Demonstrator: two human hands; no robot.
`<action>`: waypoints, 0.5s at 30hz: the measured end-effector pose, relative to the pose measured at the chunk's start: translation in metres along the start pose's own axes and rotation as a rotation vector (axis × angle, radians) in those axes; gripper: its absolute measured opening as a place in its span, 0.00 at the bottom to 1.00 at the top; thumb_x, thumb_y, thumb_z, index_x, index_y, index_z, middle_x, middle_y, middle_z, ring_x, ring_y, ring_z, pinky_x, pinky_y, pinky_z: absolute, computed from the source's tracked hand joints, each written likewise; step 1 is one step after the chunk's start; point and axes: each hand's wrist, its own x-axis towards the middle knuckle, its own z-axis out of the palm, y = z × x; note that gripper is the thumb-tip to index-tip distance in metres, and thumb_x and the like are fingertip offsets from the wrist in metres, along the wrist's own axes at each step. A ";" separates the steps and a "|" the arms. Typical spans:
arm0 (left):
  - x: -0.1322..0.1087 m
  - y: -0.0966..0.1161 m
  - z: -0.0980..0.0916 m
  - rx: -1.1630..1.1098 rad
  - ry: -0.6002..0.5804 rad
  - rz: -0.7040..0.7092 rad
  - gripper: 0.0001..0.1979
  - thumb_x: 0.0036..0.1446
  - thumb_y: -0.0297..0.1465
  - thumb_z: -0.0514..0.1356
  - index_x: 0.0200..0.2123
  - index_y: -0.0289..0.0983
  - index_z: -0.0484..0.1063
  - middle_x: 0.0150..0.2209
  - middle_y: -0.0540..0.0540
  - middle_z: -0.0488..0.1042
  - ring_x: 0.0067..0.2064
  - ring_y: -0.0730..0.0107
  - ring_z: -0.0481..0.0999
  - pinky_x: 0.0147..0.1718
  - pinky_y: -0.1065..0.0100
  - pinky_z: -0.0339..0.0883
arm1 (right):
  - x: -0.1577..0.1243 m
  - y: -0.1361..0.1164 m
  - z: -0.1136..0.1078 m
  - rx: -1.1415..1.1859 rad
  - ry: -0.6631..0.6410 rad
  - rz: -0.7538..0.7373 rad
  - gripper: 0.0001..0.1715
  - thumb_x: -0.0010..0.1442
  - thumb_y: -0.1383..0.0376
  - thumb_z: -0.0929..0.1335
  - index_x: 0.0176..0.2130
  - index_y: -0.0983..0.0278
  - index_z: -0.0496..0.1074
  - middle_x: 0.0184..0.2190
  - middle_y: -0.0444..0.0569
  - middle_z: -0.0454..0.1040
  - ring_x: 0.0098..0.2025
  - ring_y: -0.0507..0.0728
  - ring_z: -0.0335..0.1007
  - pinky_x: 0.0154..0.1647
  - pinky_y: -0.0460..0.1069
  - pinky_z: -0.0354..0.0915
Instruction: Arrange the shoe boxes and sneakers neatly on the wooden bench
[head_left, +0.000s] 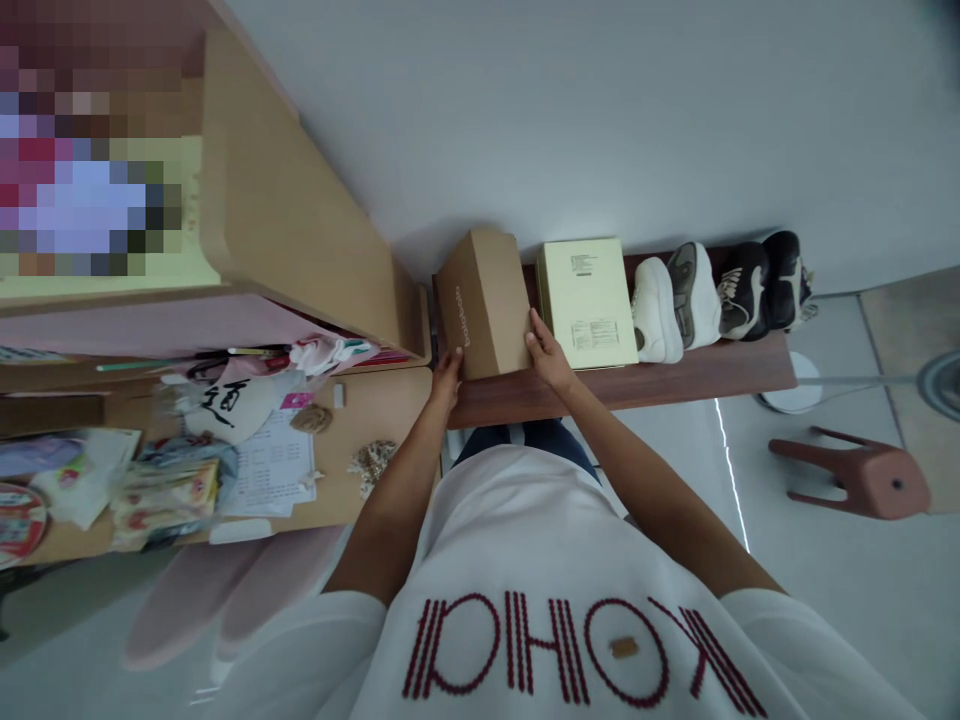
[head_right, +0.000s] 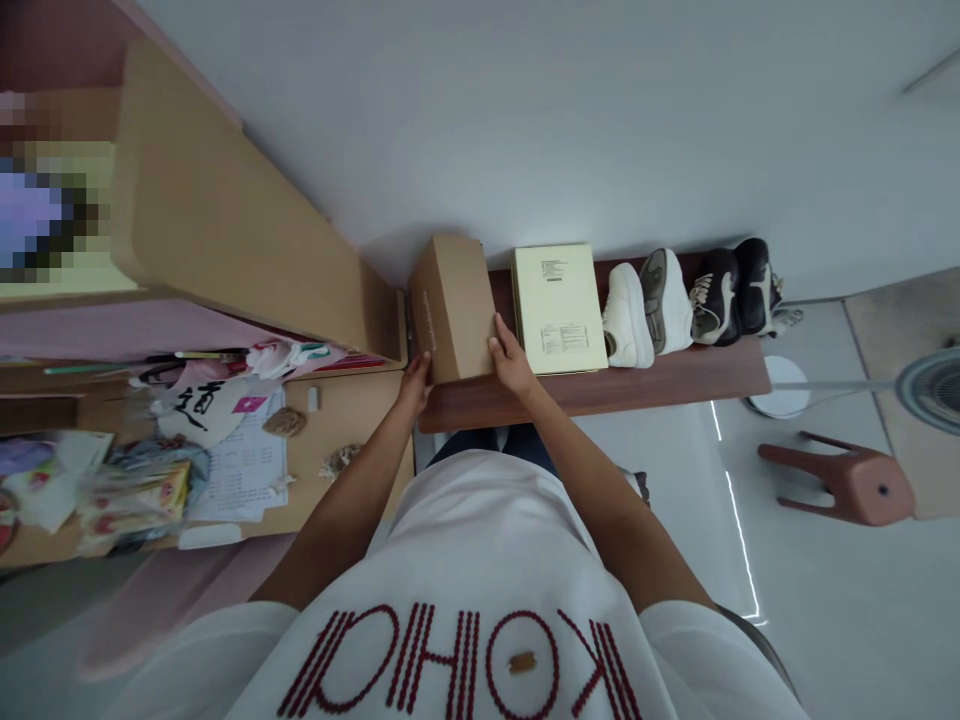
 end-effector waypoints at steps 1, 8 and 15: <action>-0.003 0.002 -0.003 -0.024 0.006 0.030 0.31 0.54 0.54 0.70 0.56 0.43 0.76 0.61 0.42 0.78 0.65 0.55 0.75 0.62 0.53 0.71 | 0.001 0.002 -0.001 -0.006 0.007 -0.006 0.52 0.66 0.32 0.60 0.76 0.56 0.55 0.76 0.46 0.56 0.79 0.61 0.43 0.80 0.61 0.42; -0.015 0.017 -0.022 -0.096 0.029 0.307 0.36 0.51 0.46 0.75 0.62 0.42 0.74 0.63 0.41 0.76 0.67 0.57 0.72 0.69 0.55 0.63 | 0.003 0.017 0.005 -0.002 0.080 0.059 0.56 0.63 0.30 0.60 0.73 0.62 0.62 0.73 0.54 0.63 0.76 0.65 0.54 0.78 0.63 0.47; -0.023 0.019 -0.026 -0.056 0.085 0.339 0.40 0.51 0.44 0.75 0.66 0.42 0.70 0.63 0.42 0.76 0.65 0.56 0.75 0.67 0.55 0.65 | 0.004 0.018 0.010 0.092 0.034 0.279 0.57 0.58 0.29 0.66 0.71 0.60 0.65 0.71 0.52 0.66 0.77 0.67 0.52 0.78 0.65 0.49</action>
